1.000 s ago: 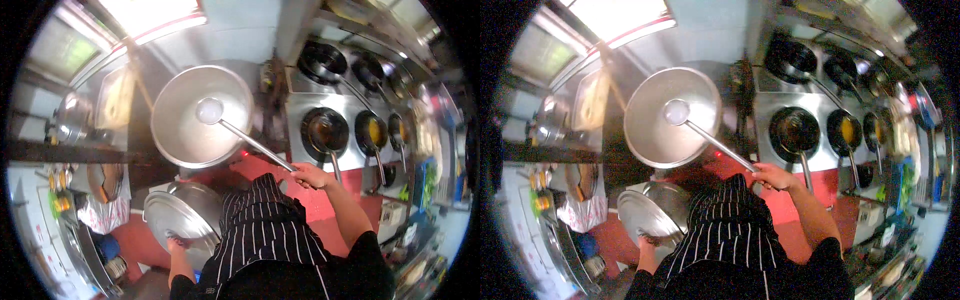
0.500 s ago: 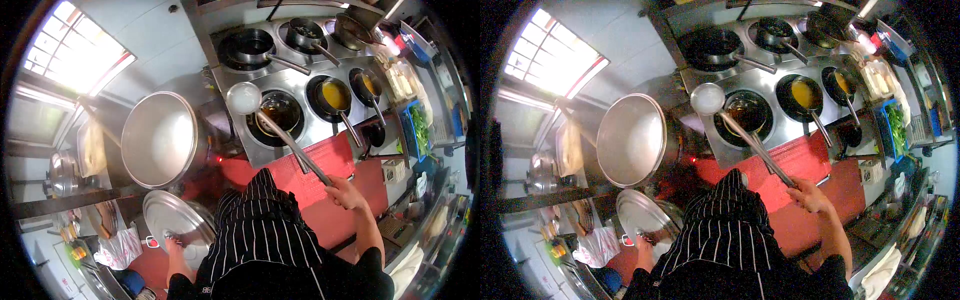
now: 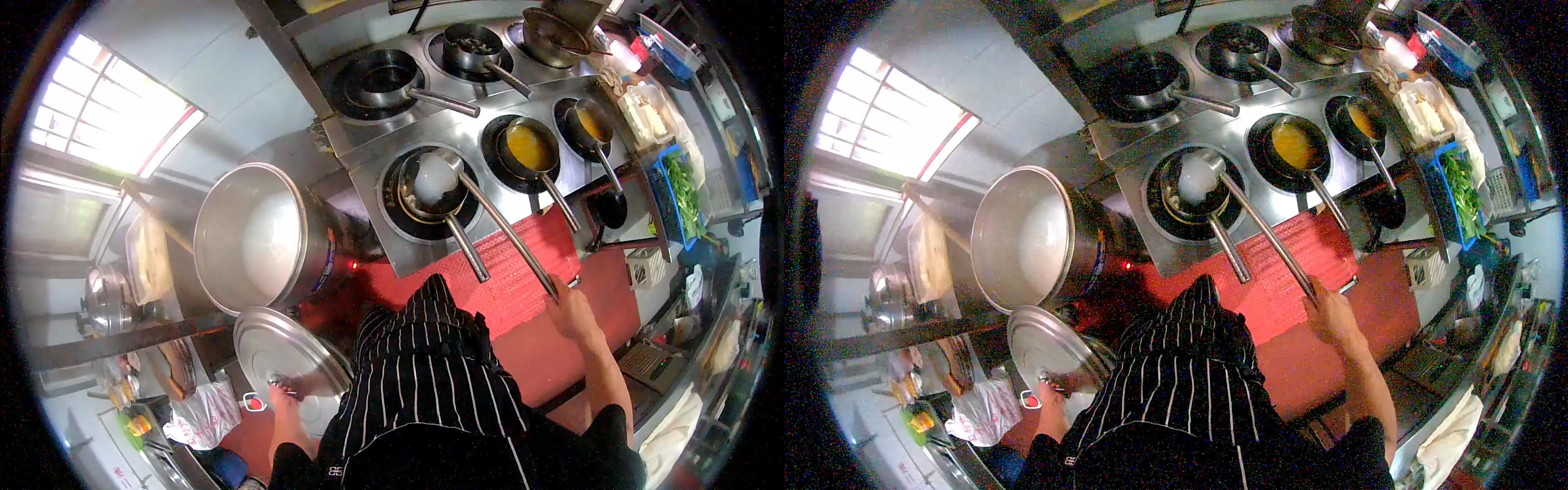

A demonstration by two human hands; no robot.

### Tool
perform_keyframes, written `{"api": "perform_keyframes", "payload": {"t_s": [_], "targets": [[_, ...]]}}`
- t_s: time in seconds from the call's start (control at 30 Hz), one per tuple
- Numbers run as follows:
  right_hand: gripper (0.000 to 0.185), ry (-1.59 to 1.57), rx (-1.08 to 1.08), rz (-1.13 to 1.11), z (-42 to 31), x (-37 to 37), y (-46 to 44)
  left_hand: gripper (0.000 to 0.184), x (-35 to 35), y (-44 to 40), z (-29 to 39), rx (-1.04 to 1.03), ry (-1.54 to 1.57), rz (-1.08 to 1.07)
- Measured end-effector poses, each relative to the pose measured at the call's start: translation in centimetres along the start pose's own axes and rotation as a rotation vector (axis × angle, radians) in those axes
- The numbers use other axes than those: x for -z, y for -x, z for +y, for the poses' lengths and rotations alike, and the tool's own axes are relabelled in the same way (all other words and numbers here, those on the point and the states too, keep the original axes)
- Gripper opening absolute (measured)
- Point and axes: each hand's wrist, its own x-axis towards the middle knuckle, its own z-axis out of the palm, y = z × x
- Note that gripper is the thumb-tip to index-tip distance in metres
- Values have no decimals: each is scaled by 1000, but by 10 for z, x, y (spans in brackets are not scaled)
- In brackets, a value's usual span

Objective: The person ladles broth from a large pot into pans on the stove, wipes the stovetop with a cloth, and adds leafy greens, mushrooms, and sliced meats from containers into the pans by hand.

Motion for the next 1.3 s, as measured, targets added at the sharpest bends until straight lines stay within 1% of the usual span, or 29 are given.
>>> {"api": "perform_keyframes", "payload": {"t_s": [0.03,0.1,0.13,0.2,0.23,0.3,0.33,0.4,0.43,0.5,0.53,0.6,0.63,0.7,0.73,0.77,0.8,0.83,0.87,0.97,1.0,1.07,1.1,1.17,1.23,1.3], "targets": [[43,0,-3,0,-1,3,2,25,-2,1,1,1,-2,-1],[44,125,-51,34,-7,11,7,23,-6,3,-1,-96,40,46],[44,127,-55,32,-5,10,10,23,-1,-3,-1,-92,37,46],[44,190,-59,144,3,8,16,29,6,-14,1,-3,26,175],[44,194,-60,143,7,8,17,29,7,-15,3,1,27,174],[44,241,-9,229,9,10,21,21,-2,-3,13,-63,71,241],[44,250,-7,227,3,12,22,21,-1,-3,14,-54,74,243],[45,150,-42,240,-13,21,22,21,18,-28,12,-129,72,160],[45,160,-39,239,-16,17,17,21,26,-37,15,-121,77,161],[48,-230,255,248,-24,9,-4,21,28,-41,23,-141,22,122],[48,-219,267,241,-31,4,-15,21,30,-42,24,-133,35,129],[51,-593,159,-117,-81,-4,-45,26,38,-36,27,-76,57,148],[51,-581,182,-137,-113,-10,-59,25,52,-59,17,-119,117,217],[47,-622,136,-383,-188,-30,-93,25,69,-61,13,-143,213,237],[42,-557,259,-385,-214,-52,-117,25,74,-61,13,-166,278,229],[39,-515,311,-423,-249,-70,-136,23,76,-53,20,-142,155,333],[36,-431,467,-360,-275,-97,-159,23,82,-52,19,-137,181,360],[21,-440,554,-394,-307,-116,-176,23,89,-52,16,-125,217,366],[21,-370,387,-485,-352,-122,-177,23,97,-51,13,-112,253,370],[29,55,687,-309,-408,-201,-241,26,126,-47,-4,-95,303,446],[35,149,565,-400,-433,-219,-258,27,136,-46,-12,-73,293,473],[33,390,567,-381,-474,-248,-277,28,144,-24,-20,-27,311,542],[33,403,588,-398,-494,-260,-282,28,154,-19,-27,14,306,585],[30,668,645,-473,-523,-284,-288,28,169,-7,-41,33,287,657],[29,688,688,-493,-539,-310,-284,29,182,2,-61,51,260,719],[28,651,709,-493,-546,-336,-274,29,192,11,-76,192,185,783]]}}
